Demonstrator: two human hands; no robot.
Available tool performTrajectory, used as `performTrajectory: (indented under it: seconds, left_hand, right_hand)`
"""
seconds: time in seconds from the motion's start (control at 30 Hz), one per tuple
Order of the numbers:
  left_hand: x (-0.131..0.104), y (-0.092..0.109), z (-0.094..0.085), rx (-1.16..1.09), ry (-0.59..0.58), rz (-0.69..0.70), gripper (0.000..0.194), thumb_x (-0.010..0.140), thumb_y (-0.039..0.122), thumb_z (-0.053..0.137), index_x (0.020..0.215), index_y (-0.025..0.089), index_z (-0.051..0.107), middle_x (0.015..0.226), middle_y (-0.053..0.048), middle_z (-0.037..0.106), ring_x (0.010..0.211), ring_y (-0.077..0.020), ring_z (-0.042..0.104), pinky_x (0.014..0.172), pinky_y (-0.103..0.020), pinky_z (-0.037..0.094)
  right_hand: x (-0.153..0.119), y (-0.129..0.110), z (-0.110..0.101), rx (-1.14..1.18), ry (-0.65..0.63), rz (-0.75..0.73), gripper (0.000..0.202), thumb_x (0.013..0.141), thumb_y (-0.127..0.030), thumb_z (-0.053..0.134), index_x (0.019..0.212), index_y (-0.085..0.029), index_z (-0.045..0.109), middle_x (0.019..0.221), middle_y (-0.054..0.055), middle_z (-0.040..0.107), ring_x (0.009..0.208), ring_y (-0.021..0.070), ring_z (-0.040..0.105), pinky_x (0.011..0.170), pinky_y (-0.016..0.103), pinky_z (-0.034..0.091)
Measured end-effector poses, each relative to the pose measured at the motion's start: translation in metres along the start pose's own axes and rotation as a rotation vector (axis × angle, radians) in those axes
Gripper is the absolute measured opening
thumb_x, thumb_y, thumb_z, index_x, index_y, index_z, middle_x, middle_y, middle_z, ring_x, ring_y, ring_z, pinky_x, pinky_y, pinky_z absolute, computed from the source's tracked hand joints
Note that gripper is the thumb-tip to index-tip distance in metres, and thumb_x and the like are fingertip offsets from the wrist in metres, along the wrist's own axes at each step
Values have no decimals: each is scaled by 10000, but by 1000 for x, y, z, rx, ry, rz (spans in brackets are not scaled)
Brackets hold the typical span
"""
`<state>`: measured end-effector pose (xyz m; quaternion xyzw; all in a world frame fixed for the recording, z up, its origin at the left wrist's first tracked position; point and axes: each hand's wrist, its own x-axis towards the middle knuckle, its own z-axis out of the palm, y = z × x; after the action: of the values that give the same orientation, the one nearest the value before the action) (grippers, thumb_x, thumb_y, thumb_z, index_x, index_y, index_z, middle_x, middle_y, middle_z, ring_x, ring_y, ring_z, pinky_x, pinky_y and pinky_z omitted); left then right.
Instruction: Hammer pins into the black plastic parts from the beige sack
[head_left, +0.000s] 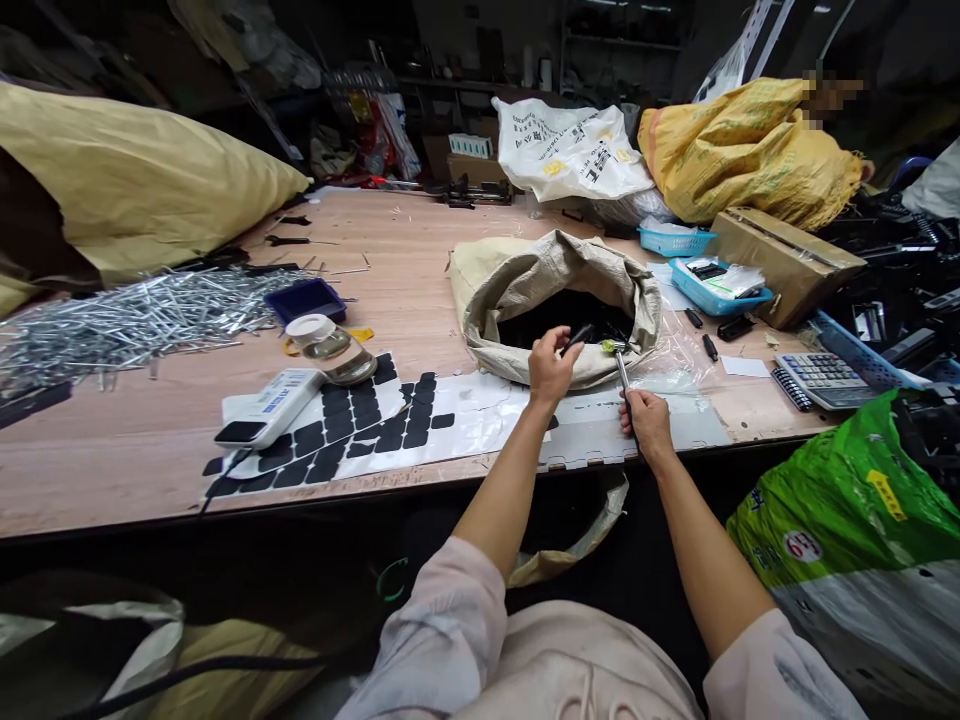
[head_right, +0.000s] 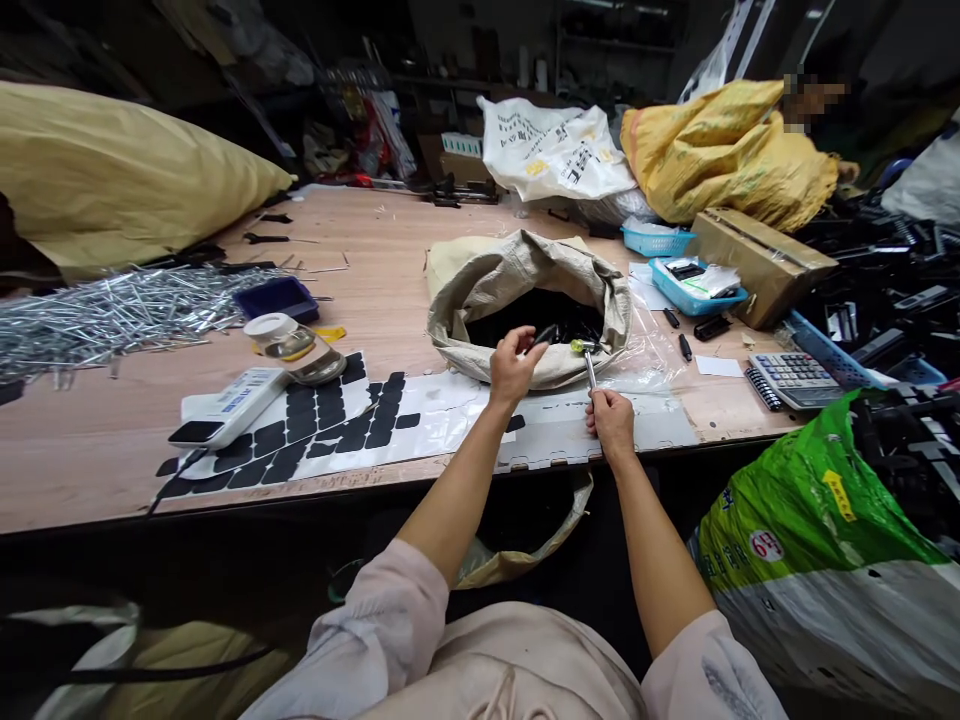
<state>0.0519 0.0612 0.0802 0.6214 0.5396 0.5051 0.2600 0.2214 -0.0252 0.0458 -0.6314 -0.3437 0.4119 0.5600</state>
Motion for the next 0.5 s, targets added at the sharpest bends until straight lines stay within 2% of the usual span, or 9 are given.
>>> performTrajectory:
  seconds: [0.1, 0.2, 0.37, 0.43, 0.5]
  left_hand:
    - [-40, -11, -22, 114, -156, 64, 175, 886, 243, 738, 1059, 240, 762, 1044, -38, 753, 1077, -241, 607, 979, -374, 488]
    - [-63, -27, -30, 212, -292, 70, 166, 851, 196, 754, 1008, 244, 778, 1010, -42, 736, 1090, -259, 580, 1003, -406, 467]
    - [-66, -41, -22, 294, -328, 78, 177, 846, 217, 767, 1016, 260, 793, 1028, -53, 690, 1128, -276, 541, 1016, -430, 428]
    - [-64, -41, -20, 301, -328, 74, 174, 849, 239, 774, 1019, 265, 797, 1038, -54, 680, 1132, -279, 532, 1018, -433, 415]
    - [-64, -41, -20, 302, -334, 72, 180, 853, 254, 778, 1031, 266, 797, 1042, -54, 674, 1140, -280, 524, 1026, -437, 402]
  right_hand:
    - [0, 0, -1, -10, 0, -12, 292, 757, -438, 680, 815, -152, 704, 577, -27, 597, 411, 93, 500, 329, 194, 406]
    - [-1, 1, -2, -18, -23, -52, 317, 765, -470, 701, 811, -156, 703, 607, -18, 608, 431, 90, 501, 347, 193, 412]
    - [-16, 0, -12, -141, -24, -165, 430, 817, -569, 671, 928, -159, 740, 686, 1, 639, 484, 117, 526, 401, 229, 434]
    - [-28, -2, -19, -269, -7, -271, 431, 857, -555, 649, 1000, -165, 763, 737, 25, 679, 573, 157, 595, 504, 270, 505]
    - [-41, -4, -26, -424, -11, -436, 381, 896, -503, 629, 1024, -177, 780, 826, 60, 730, 724, 205, 670, 677, 323, 562]
